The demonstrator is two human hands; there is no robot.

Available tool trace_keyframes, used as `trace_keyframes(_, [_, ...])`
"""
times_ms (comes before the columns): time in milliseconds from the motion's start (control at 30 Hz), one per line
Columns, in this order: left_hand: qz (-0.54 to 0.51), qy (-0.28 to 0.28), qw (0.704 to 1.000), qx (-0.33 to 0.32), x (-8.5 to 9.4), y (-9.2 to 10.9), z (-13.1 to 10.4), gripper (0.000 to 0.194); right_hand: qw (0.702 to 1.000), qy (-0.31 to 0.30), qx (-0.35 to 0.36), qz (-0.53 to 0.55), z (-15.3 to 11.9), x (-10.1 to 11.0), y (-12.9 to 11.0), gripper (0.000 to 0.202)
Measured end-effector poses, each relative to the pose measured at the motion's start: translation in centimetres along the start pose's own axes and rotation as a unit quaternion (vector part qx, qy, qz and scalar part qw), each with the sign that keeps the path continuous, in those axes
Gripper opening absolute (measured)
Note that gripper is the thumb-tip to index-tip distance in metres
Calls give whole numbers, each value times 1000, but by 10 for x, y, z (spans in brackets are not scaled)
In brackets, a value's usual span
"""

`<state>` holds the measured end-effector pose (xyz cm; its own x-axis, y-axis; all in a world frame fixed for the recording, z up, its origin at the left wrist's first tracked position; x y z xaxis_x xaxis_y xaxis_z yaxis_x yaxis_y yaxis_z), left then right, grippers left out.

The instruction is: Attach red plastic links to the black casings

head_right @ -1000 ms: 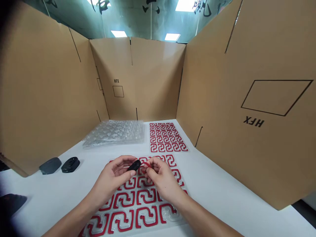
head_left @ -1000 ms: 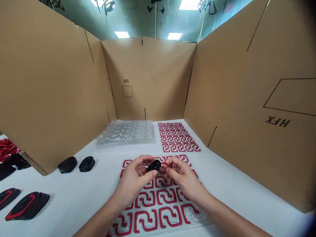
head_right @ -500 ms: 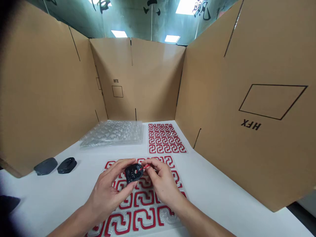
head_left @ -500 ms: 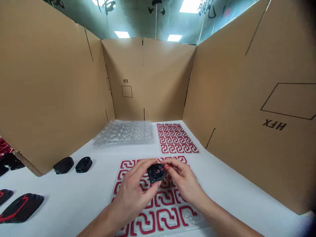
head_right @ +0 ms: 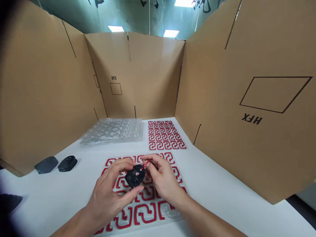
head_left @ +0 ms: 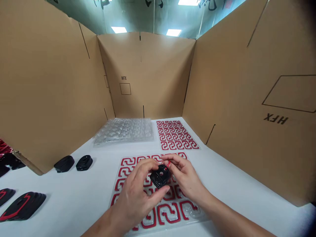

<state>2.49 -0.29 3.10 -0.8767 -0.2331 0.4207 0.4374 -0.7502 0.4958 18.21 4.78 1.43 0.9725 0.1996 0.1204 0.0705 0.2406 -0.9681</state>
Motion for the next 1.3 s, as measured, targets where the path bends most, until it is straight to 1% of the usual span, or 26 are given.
trace_keyframes(67, [1, -12, 999, 38, -3, 0, 0, 59, 1000, -7, -1, 22, 1, 0, 1, 25])
trace_keyframes(100, [-4, -18, 998, 55, -5, 1, 0, 60, 999, -10, -3, 30, 1, -1, 2, 24])
trace_keyframes(200, [-28, -32, 995, 87, -11, 4, -2, 44, 999, -13, -14, 28, 2, -1, 5, 23])
trace_keyframes(267, [-38, -39, 993, 108, -14, 5, -5, 39, 999, -27, -21, 24, 2, -2, 7, 21])
trace_keyframes(333, [-42, -44, 989, 133, -16, 4, -8, 43, 998, -51, -16, 32, 1, -3, 8, 19])
trace_keyframes(400, [-49, -51, 983, 167, -19, 1, -11, 52, 996, -77, -3, 39, 0, -5, 7, 18])
trace_keyframes(500, [-94, -69, 967, 226, -23, -5, -14, 57, 995, -92, 10, 22, -1, -6, 6, 18])
trace_keyframes(567, [-144, -76, 953, 256, -26, -8, -14, 52, 996, -93, 12, 7, -2, -6, 6, 20])
trace_keyframes(667, [-214, -67, 928, 299, -30, -9, -14, 43, 996, -93, 9, -4, -2, -6, 7, 21])
trace_keyframes(767, [-266, -59, 901, 336, -33, -7, -14, 42, 995, -100, -1, -10, -2, -7, 8, 22])
trace_keyframes(833, [-289, -57, 891, 345, -34, -4, -14, 42, 994, -109, -2, -15, -2, -7, 7, 23])
trace_keyframes(900, [-297, -55, 888, 347, -35, -4, -14, 41, 993, -115, 1, -17, -3, -8, 5, 25])
trace_keyframes(1200, [-293, -58, 890, 344, -32, -4, -15, 41, 993, -118, 7, -17, -4, -8, 3, 25])
trace_keyframes(1300, [-318, -59, 884, 338, -32, -5, -15, 35, 995, -96, 13, -20, -3, -6, 4, 24])
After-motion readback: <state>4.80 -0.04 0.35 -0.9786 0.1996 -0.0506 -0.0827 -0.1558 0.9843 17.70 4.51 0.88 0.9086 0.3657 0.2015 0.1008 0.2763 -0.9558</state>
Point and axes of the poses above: each hand's wrist, its own z-axis towards the middle knuckle, its own x-axis out of the back of the hand, y = z × x, the point moved 4 cm from there along z, towards the middle knuckle, and after that the axes turned 5 degrees about -z, right-handed, at the moved point
